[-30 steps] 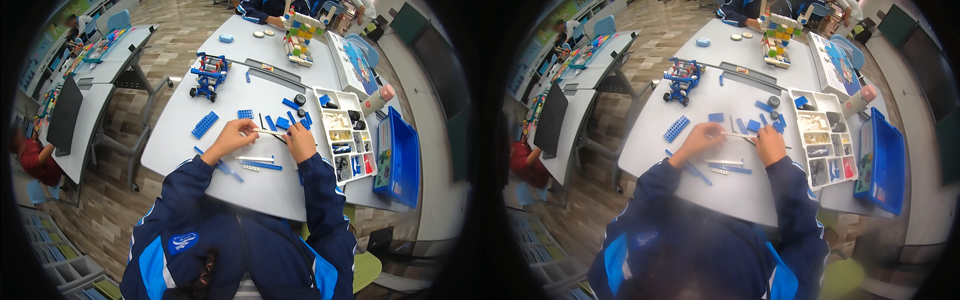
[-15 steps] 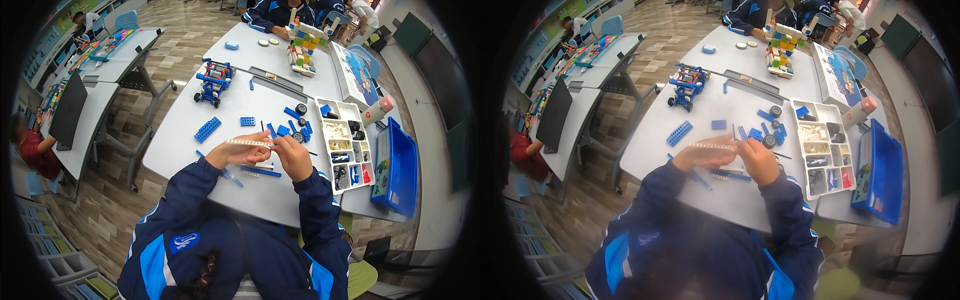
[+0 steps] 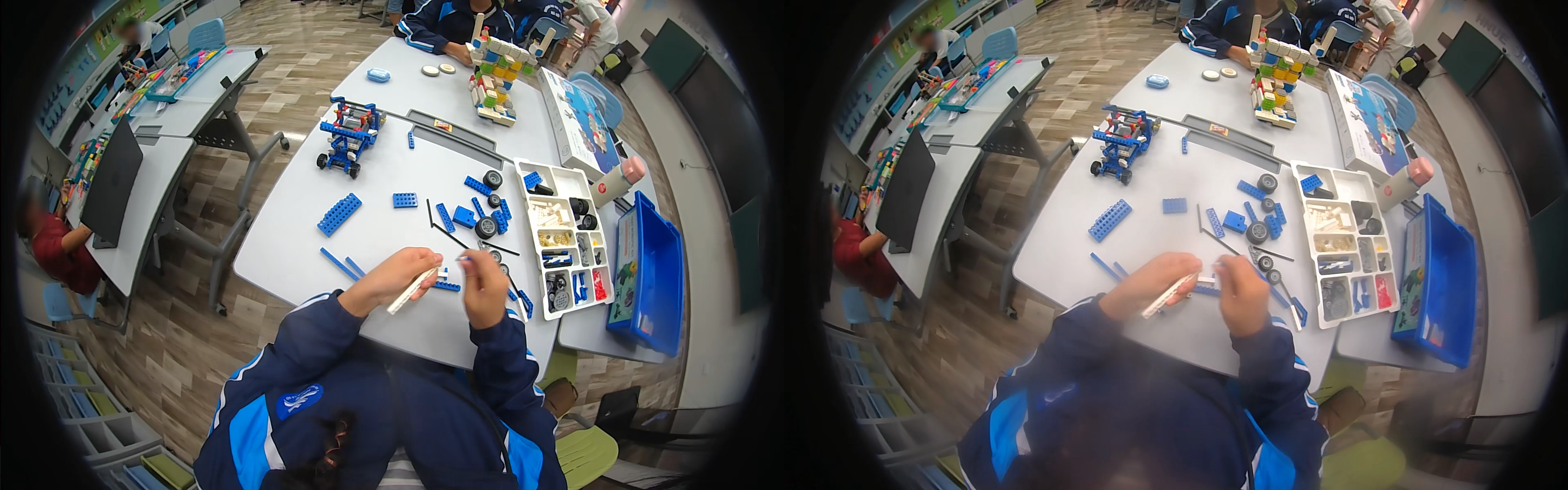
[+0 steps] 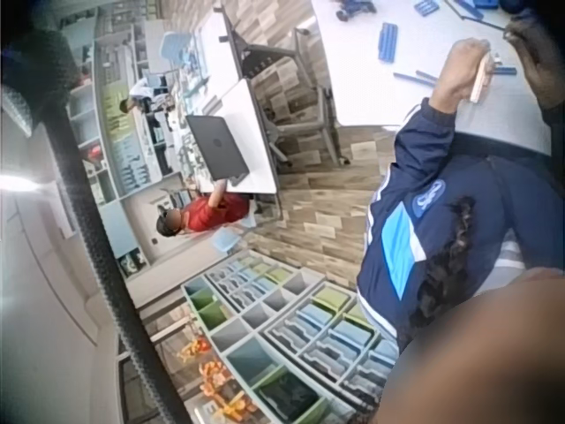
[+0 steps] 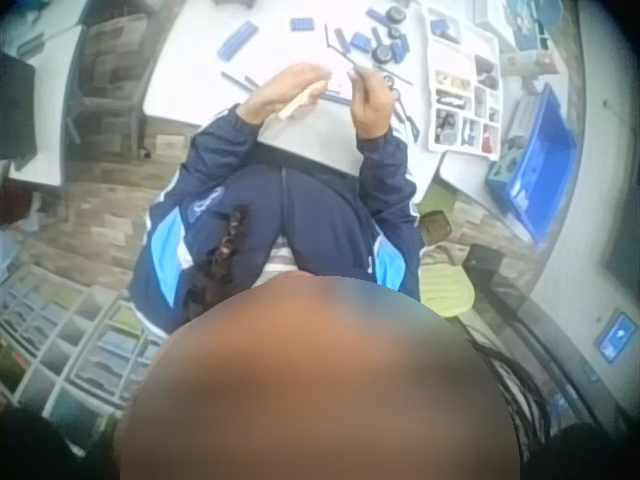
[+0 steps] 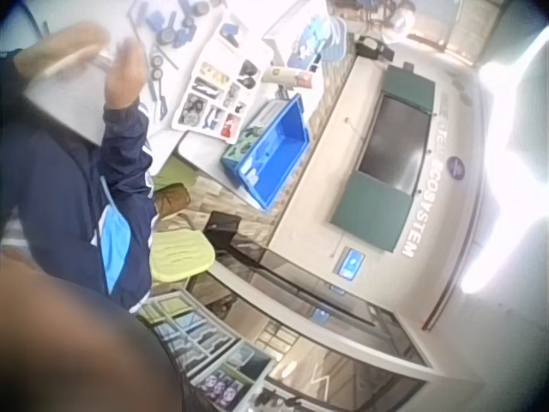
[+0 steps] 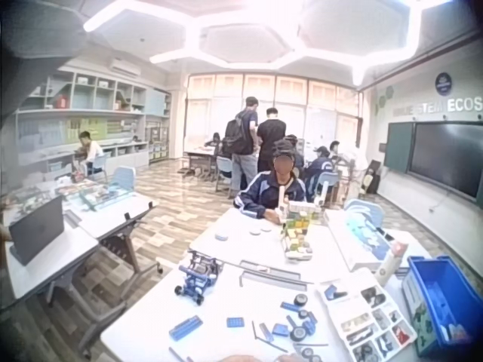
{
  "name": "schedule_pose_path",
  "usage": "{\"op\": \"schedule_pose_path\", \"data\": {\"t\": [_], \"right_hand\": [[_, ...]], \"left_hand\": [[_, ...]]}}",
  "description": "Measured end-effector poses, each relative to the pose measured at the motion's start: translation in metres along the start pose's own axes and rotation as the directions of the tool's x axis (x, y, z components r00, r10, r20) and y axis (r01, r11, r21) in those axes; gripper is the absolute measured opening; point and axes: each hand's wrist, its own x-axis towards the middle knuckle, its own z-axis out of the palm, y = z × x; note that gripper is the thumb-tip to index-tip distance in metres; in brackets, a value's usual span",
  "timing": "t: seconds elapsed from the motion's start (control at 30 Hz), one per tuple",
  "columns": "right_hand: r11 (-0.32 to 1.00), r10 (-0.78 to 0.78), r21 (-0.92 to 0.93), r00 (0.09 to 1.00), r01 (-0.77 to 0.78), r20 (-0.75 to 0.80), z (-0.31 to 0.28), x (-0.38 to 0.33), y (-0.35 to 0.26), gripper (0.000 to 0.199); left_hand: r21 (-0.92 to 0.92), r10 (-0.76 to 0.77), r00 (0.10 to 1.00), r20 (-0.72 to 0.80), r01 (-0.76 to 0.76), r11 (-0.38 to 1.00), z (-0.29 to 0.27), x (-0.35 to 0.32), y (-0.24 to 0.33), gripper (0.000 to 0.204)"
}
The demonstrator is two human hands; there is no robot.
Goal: The person assembles a Lego vehicle by connecting blue and white beams, plates, and wheels on a table. They select pieces from a tray, align beams to form a rectangular frame, and attach wheels to the structure.
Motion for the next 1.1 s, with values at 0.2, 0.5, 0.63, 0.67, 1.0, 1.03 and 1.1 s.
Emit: {"op": "schedule_pose_path", "data": {"t": [0.2, 0.5, 0.63, 0.67, 1.0, 1.03, 1.1], "right_hand": [[0.786, 0.559, 0.474, 0.783, -0.396, -0.273, -0.056, 0.002, 0.016, 0.021], [0.696, 0.59, 0.372, 0.784, -0.614, 0.193, -0.016, -0.046, 0.029, 0.024], [0.908, 0.412, -0.022, 0.88, -0.419, 0.236, 0.006, -0.056, 0.024, 0.03], [0.911, 0.408, -0.043, 0.882, -0.41, 0.234, 0.009, -0.059, 0.024, 0.03], [0.895, 0.433, -0.022, 0.857, -0.445, 0.28, 0.017, -0.069, 0.036, 0.029], [0.882, 0.457, -0.022, 0.844, -0.471, 0.282, 0.018, -0.068, 0.036, 0.028], [0.879, 0.466, -0.026, 0.846, -0.476, 0.26, 0.018, -0.067, 0.036, 0.025]], "left_hand": [[0.271, 0.143, 0.935, -0.324, -0.053, 0.961, -0.011, 0.005, -0.005, 0.025], [0.871, 0.329, 0.935, -0.136, -0.045, 0.489, -0.07, 0.039, 0.0, 0.031], [0.949, 0.482, 0.876, -0.035, -0.122, 0.29, -0.068, 0.048, -0.019, 0.032], [0.952, 0.524, 0.851, -0.009, -0.153, 0.265, -0.066, 0.048, -0.022, 0.034], [0.94, 0.767, 0.641, -0.035, -0.239, 0.242, 0.002, -0.031, 0.045, 0.03], [0.932, 0.844, 0.537, 0.004, -0.307, 0.191, 0.01, -0.047, 0.057, 0.029], [0.93, 0.929, 0.368, 0.031, -0.352, 0.108, 0.029, -0.093, 0.079, 0.019]]}}
